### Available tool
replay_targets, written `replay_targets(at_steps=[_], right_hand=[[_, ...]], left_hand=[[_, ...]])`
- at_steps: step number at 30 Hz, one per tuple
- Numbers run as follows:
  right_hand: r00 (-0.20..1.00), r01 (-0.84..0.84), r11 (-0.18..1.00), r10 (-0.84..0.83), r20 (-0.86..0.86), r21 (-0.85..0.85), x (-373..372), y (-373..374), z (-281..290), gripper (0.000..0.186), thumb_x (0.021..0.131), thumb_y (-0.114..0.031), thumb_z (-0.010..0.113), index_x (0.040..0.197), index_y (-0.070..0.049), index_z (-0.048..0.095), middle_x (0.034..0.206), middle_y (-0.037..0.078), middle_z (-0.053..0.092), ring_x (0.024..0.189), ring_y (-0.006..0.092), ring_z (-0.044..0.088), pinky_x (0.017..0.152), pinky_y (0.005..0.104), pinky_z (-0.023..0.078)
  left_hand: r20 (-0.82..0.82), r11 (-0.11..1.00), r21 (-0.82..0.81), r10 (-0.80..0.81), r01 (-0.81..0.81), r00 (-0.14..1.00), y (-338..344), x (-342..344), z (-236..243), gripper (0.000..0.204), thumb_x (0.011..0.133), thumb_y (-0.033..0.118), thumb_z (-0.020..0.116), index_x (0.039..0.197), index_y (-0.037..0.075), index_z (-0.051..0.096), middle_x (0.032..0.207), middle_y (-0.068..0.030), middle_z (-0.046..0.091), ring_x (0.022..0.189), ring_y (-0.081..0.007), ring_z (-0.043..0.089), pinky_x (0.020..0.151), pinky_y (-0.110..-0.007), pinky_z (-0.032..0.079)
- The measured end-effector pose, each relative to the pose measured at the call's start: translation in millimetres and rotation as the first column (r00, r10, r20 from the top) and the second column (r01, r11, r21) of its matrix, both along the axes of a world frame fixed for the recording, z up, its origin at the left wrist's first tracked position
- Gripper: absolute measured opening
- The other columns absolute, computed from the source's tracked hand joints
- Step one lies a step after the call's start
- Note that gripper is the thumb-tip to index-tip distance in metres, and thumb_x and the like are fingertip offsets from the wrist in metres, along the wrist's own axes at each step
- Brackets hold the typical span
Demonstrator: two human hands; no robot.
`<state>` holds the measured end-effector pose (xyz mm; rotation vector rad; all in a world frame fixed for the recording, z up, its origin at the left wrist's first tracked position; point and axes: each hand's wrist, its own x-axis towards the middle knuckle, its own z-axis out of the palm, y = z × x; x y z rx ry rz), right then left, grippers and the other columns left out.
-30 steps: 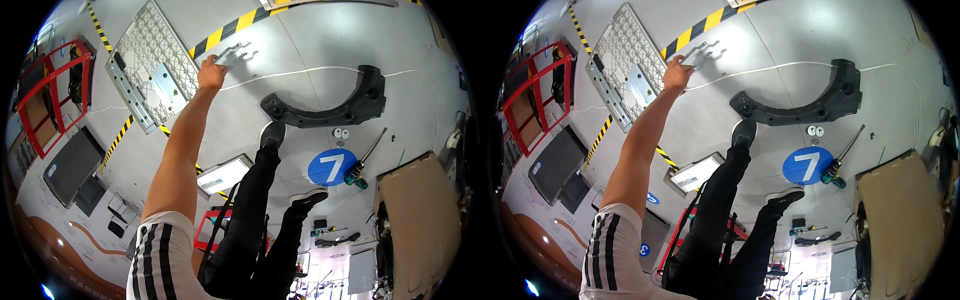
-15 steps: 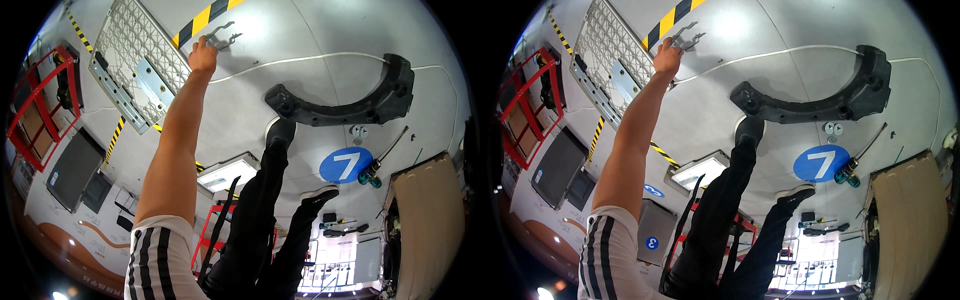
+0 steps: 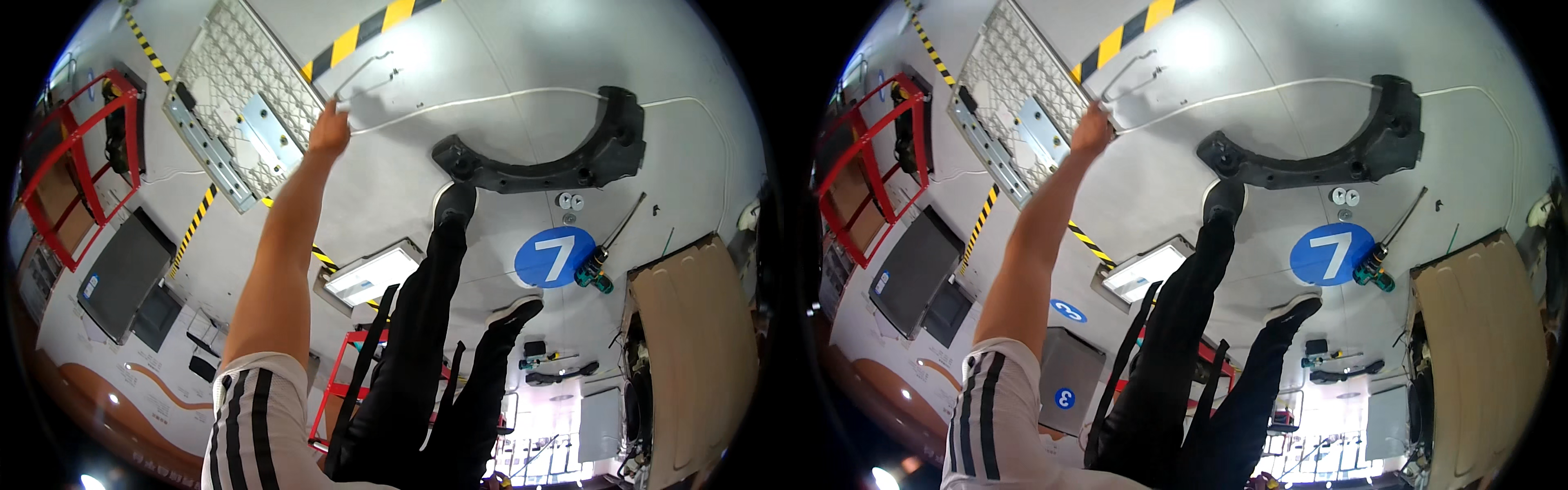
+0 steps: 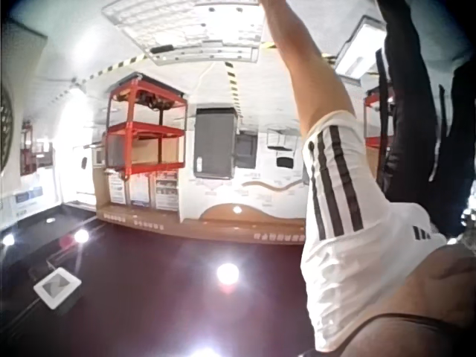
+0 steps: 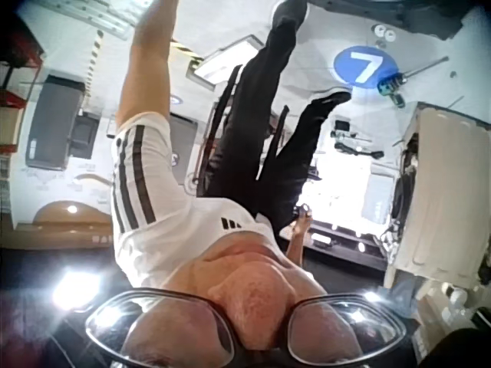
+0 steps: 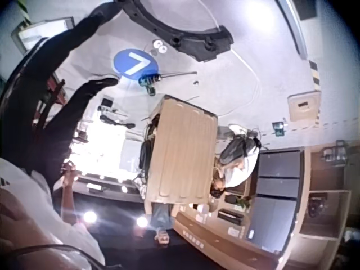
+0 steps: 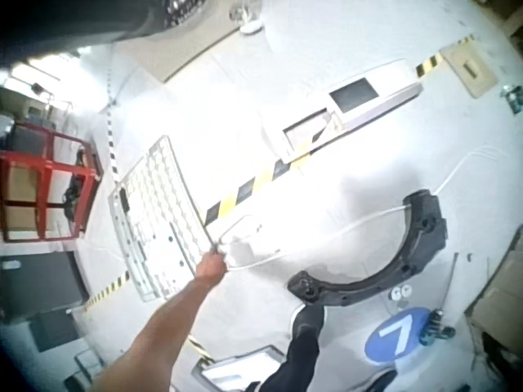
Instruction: The person disassembles internal components of a washing machine by unscrewing a metal bracket and disconnecting electrical wiring connectors by hand.
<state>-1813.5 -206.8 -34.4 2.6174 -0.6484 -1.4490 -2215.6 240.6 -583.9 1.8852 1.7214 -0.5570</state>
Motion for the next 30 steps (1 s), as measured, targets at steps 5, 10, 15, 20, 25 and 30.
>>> replay_targets(at_steps=[5,10,15,20,25,30], right_hand=[[0.996,0.083,0.946,-0.091,0.011,0.313,-3,-16,19,0.014,0.084,-0.012,0.057,0.094,-0.002,0.058,0.075,0.006,0.060,0.057,0.0117,0.056,0.045,0.0238,0.043],[0.978,0.118,0.932,-0.169,0.121,0.342,0,-108,43,0.015,0.082,-0.008,0.059,0.095,0.000,0.058,0.071,0.005,0.059,0.058,0.0138,0.059,0.050,0.0241,0.048],[0.968,0.036,0.837,-0.165,0.189,0.546,5,-229,32,0.020,0.083,-0.017,0.061,0.095,-0.001,0.060,0.069,0.005,0.060,0.057,0.0108,0.056,0.051,0.0229,0.045],[0.799,0.310,0.567,-0.591,0.114,0.764,30,-274,40,0.018,0.084,-0.015,0.060,0.095,0.000,0.059,0.071,0.005,0.060,0.058,0.0101,0.055,0.052,0.0224,0.044],[0.546,0.398,0.333,-0.834,0.071,0.855,36,-377,48,0.018,0.085,-0.015,0.060,0.097,-0.002,0.057,0.076,0.007,0.061,0.060,0.0132,0.057,0.052,0.0229,0.045],[0.135,0.383,-0.067,-0.983,-0.128,0.921,54,-431,69,0.012,0.083,-0.014,0.059,0.088,-0.003,0.056,0.069,0.007,0.057,0.055,0.0145,0.053,0.050,0.0257,0.044]], left_hand=[[-0.004,0.979,-0.202,-0.031,0.029,1.000,-146,-52,122,0.026,0.076,0.018,0.058,0.101,0.012,0.058,0.128,-0.0136,0.040,0.107,-0.0328,0.049,0.087,-0.041,0.045],[-0.045,0.814,-0.548,0.199,-0.191,0.979,-259,-12,269,0.023,0.076,0.028,0.055,0.083,0.007,0.064,0.082,-0.0160,0.063,0.085,-0.0345,0.060,0.076,-0.044,0.047],[0.148,0.910,-0.402,-0.041,0.098,0.988,-318,17,357,0.035,0.080,0.037,0.051,0.075,0.004,0.064,0.082,-0.0193,0.063,0.080,-0.0364,0.060,0.071,-0.044,0.047],[0.215,0.919,-0.368,0.235,-0.144,0.948,-322,93,385,0.041,0.087,0.038,0.050,0.078,0.001,0.066,0.067,-0.0105,0.065,0.062,-0.0160,0.064,0.056,-0.032,0.050],[0.348,0.905,-0.424,0.156,0.008,0.924,-366,244,470,0.036,0.088,0.033,0.049,0.103,0.002,0.059,0.079,-0.0079,0.066,0.065,-0.0141,0.063,0.051,-0.026,0.048],[0.520,0.798,-0.447,-0.134,0.403,0.843,-426,388,540,0.036,0.089,0.033,0.050,0.105,0.003,0.058,0.089,-0.0078,0.065,0.078,-0.0152,0.063,0.064,-0.027,0.048]])
